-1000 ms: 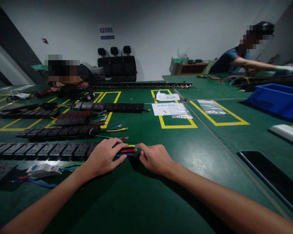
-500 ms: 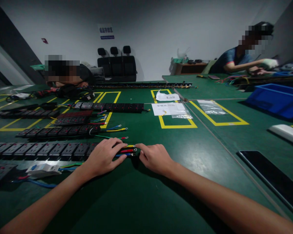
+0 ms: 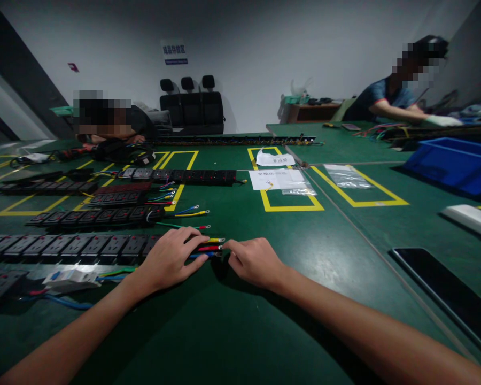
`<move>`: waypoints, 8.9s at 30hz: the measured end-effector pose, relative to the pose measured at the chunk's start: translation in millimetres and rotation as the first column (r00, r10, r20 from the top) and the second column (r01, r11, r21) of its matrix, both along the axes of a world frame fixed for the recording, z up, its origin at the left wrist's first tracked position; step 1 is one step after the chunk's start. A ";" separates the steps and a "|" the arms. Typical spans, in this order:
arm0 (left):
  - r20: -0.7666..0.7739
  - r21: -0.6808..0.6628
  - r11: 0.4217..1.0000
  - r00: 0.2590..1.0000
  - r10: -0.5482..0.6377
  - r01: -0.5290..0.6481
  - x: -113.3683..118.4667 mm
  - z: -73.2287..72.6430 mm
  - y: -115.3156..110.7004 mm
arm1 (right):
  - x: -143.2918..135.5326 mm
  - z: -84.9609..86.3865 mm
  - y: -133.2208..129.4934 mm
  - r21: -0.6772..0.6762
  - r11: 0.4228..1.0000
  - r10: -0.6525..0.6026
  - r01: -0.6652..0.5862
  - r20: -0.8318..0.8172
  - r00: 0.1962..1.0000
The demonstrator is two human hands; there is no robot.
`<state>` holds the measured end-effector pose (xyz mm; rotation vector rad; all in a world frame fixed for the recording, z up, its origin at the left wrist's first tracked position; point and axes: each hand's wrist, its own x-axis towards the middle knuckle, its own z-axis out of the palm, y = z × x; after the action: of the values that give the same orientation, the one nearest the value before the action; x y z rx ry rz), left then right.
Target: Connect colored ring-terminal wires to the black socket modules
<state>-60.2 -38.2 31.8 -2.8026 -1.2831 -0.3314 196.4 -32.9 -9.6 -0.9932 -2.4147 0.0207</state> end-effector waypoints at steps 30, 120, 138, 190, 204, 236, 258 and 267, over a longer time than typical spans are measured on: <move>-0.006 0.001 1.000 1.000 -0.003 0.003 0.2 -0.8 1.5 | 1.0 1.9 0.7 -0.080 0.987 0.141 -0.137 0.045 0.989; -0.006 -0.004 1.000 1.000 0.000 0.000 0.1 -0.2 0.9 | -0.1 -0.2 0.3 -0.017 0.998 -0.061 0.062 0.060 0.996; -0.004 0.005 1.000 1.000 0.001 -0.001 0.5 0.1 0.7 | 0.6 -1.3 -0.2 -0.024 0.999 -0.046 0.047 0.017 0.999; 0.004 0.007 1.000 1.000 0.007 -0.007 0.4 3.3 -4.3 | -3.6 4.3 -0.6 -0.130 0.981 -0.123 0.147 0.174 0.977; -0.002 0.013 1.000 1.000 0.007 -0.007 0.9 2.1 -4.2 | -2.1 3.1 -1.3 -0.122 0.983 -0.119 0.135 0.131 0.984; -0.009 0.000 1.000 1.000 0.013 -0.013 0.3 1.4 -3.8 | -1.2 2.5 -0.6 -0.065 0.990 -0.116 0.121 0.087 0.989; -0.013 0.004 1.000 1.000 0.003 -0.003 0.5 1.7 -2.4 | 0.6 0.6 -2.1 0.006 1.000 -0.016 0.016 -0.030 0.999; -0.010 0.009 1.000 1.000 0.003 -0.003 0.2 1.5 -3.1 | 0.8 -4.3 0.8 -0.025 1.000 -0.014 0.013 -0.006 1.000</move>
<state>-60.1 -41.2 33.2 -2.7912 -1.2806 -0.3220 197.2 -32.1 -14.0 -1.0190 -2.4074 0.0490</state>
